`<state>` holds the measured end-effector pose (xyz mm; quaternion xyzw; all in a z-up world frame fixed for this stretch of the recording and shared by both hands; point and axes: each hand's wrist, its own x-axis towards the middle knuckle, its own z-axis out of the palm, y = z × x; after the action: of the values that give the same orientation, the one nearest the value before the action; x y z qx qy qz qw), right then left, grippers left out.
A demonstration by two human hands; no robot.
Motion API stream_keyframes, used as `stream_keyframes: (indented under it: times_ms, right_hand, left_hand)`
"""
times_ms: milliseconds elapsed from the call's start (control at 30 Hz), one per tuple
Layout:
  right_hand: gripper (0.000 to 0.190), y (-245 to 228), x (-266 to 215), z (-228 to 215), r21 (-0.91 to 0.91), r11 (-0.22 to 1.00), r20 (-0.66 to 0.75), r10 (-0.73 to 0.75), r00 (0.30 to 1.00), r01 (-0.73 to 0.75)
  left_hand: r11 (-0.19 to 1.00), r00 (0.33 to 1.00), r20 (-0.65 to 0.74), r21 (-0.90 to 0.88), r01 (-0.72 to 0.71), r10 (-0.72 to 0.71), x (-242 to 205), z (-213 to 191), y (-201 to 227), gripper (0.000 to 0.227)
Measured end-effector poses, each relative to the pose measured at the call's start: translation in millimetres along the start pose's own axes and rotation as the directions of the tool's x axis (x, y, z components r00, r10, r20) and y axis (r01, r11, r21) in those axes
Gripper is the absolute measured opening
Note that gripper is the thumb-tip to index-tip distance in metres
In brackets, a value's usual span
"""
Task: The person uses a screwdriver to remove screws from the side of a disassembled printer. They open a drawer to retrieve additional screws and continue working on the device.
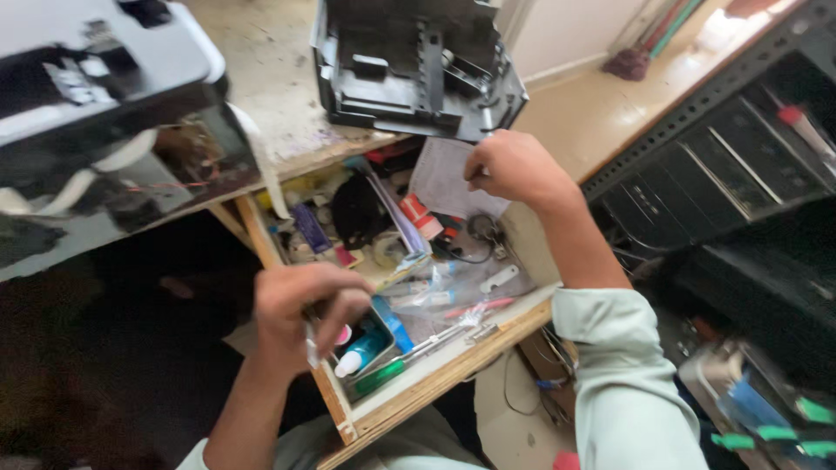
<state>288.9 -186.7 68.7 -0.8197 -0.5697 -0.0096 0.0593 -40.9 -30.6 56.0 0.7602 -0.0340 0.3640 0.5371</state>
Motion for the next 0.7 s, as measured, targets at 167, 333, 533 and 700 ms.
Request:
stream_keyframes:
  times_ms: [167, 333, 533, 700]
  right_hand:
    - [0.023, -12.7, -14.9, -33.6, 0.251, 0.967, -0.249, 0.101, 0.963, -0.037]
    - [0.016, -26.5, -6.4, -42.3, 0.163, 0.972, -0.516, -0.063, 0.854, 0.17]
    - [0.008, -59.7, -14.3, -53.1, 0.17, 0.918, -0.689, -0.149, 0.71, 0.358]
    - [0.008, -91.5, -31.7, -22.9, 0.271, 0.755, -0.753, -0.22, 0.62, 0.597]
  left_hand:
    - [0.889, 0.848, 0.53, 0.385, -0.247, 0.006, -48.6, -16.6, 50.6, 0.04]
    - [0.768, 0.762, 0.585, 0.612, -0.189, -0.278, -95.3, 5.8, 40.9, 0.046]
    - [0.688, 0.909, 0.406, 0.685, -0.238, -0.09, -112.7, 5.3, 15.1, 0.03]
    - [0.604, 0.982, 0.184, 0.788, -0.121, -0.043, -86.3, -12.4, 15.0, 0.026]
